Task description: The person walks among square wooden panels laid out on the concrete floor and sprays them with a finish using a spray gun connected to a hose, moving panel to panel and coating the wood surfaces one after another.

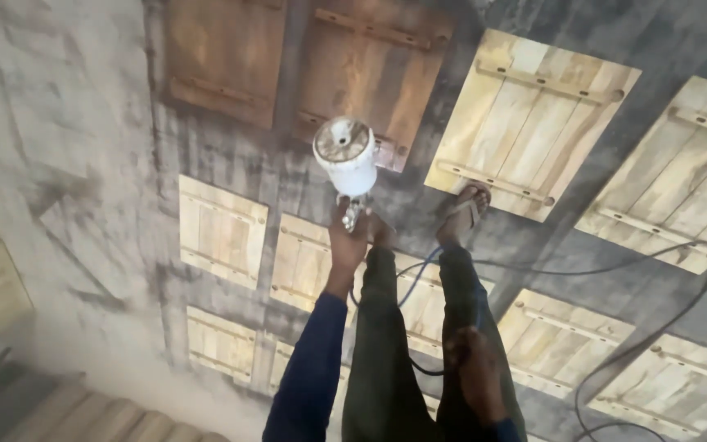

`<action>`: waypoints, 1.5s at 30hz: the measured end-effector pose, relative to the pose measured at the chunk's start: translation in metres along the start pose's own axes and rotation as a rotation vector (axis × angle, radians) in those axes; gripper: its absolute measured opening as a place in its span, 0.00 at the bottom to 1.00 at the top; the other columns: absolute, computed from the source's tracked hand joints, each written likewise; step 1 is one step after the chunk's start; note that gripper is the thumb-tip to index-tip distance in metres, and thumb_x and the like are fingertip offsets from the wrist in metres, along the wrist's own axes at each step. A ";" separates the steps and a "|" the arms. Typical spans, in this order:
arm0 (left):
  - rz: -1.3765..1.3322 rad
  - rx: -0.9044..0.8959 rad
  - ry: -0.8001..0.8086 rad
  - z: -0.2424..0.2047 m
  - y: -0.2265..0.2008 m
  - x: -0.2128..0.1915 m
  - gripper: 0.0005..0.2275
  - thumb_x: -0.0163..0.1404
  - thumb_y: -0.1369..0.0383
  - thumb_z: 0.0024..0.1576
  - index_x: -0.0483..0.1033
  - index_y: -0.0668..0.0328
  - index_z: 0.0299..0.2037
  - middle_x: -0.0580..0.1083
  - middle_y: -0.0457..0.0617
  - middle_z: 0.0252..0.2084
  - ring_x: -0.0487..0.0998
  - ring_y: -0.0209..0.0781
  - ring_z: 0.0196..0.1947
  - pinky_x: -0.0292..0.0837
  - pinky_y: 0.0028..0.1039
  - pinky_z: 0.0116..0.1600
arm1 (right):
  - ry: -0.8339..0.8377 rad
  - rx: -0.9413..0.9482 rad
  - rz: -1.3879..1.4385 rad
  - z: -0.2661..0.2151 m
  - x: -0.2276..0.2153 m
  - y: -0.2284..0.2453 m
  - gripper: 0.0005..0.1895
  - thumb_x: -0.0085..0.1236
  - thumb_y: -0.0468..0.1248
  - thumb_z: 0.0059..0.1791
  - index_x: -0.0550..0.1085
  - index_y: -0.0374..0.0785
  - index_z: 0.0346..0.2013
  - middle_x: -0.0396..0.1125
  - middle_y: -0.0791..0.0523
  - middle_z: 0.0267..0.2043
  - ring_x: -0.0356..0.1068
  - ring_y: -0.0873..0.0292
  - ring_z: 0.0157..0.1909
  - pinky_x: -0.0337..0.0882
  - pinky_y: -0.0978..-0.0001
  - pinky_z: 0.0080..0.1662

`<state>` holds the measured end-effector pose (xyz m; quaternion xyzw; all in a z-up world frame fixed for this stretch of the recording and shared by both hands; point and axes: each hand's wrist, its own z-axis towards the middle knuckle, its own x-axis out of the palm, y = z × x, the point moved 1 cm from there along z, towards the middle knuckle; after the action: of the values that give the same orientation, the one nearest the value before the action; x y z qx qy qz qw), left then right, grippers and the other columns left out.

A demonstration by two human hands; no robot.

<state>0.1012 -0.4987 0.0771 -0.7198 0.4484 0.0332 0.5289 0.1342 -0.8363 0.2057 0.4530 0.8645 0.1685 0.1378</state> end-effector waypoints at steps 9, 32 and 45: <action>-0.123 -0.144 0.009 0.030 -0.053 0.044 0.20 0.60 0.64 0.59 0.75 0.70 0.57 0.81 0.59 0.40 0.78 0.50 0.33 0.71 0.38 0.39 | -0.009 0.018 -0.023 -0.002 -0.010 0.025 0.17 0.34 0.41 0.61 0.72 0.36 0.43 0.68 0.55 0.29 0.65 0.61 0.29 0.66 0.69 0.34; -0.455 -0.202 -0.041 0.008 -0.086 0.021 0.13 0.55 0.69 0.61 0.74 0.69 0.52 0.80 0.50 0.38 0.75 0.39 0.25 0.70 0.27 0.29 | -0.014 0.232 0.376 0.036 -0.039 0.001 0.19 0.40 0.45 0.60 0.70 0.32 0.40 0.68 0.52 0.29 0.63 0.58 0.28 0.64 0.66 0.36; -0.150 0.050 -0.365 0.053 -0.057 0.030 0.20 0.55 0.70 0.61 0.69 0.69 0.63 0.80 0.55 0.44 0.80 0.41 0.40 0.76 0.29 0.46 | -0.010 0.275 0.363 0.045 -0.034 -0.003 0.18 0.40 0.45 0.60 0.70 0.33 0.42 0.68 0.53 0.30 0.63 0.61 0.30 0.63 0.69 0.35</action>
<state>0.1806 -0.4730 0.0797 -0.7198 0.2910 0.1125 0.6201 0.1688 -0.8582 0.1664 0.6165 0.7830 0.0687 0.0465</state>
